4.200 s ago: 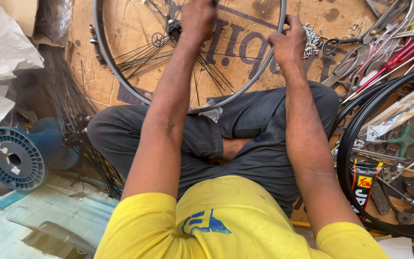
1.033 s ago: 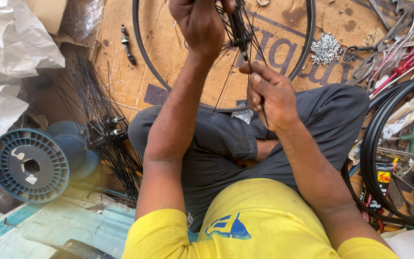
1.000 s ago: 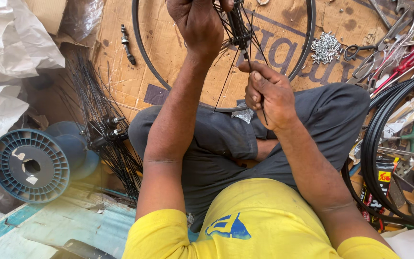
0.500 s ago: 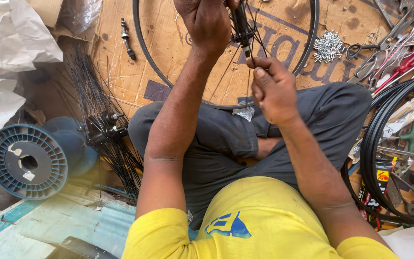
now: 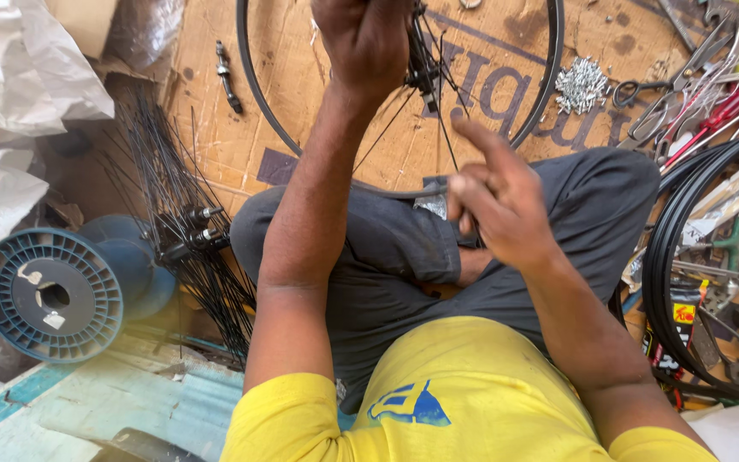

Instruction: The person sits on the floor and assembles a bicycle wheel. They wrap a white protective material around the rim, then insert spokes into the hub and attach them to the rim using small metal nipples. The person uses their hands to thread and tighten the spokes.

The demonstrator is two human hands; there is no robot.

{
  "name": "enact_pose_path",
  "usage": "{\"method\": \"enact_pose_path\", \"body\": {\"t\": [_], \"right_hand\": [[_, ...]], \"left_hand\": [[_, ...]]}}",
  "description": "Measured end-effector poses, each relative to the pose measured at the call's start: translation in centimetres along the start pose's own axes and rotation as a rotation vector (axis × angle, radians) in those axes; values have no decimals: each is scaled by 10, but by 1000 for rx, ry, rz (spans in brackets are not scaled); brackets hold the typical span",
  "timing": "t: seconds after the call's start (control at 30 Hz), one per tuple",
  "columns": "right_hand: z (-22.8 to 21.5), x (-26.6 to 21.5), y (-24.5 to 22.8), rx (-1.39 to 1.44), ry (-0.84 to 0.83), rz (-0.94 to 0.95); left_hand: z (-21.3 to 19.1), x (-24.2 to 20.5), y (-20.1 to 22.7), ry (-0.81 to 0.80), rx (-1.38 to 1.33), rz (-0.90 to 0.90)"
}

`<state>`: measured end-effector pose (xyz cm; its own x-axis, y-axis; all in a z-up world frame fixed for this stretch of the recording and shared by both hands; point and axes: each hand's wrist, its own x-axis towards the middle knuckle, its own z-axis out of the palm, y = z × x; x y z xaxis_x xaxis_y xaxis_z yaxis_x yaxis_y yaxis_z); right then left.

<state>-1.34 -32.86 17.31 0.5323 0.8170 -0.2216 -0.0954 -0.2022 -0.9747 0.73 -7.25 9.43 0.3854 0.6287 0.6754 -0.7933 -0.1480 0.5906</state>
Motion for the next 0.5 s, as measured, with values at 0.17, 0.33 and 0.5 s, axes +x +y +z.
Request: {"method": "enact_pose_path", "body": {"t": [0.17, 0.33, 0.5], "right_hand": [[-5, 9, -47, 593, -136, -158], [-19, 62, -109, 401, -312, -348], [-5, 123, -118, -354, -394, -1011]], "left_hand": [[5, 1, 16, -107, 70, -145], [9, -1, 20, -172, 51, -225], [-13, 14, 20, -145, 177, -114]]}}
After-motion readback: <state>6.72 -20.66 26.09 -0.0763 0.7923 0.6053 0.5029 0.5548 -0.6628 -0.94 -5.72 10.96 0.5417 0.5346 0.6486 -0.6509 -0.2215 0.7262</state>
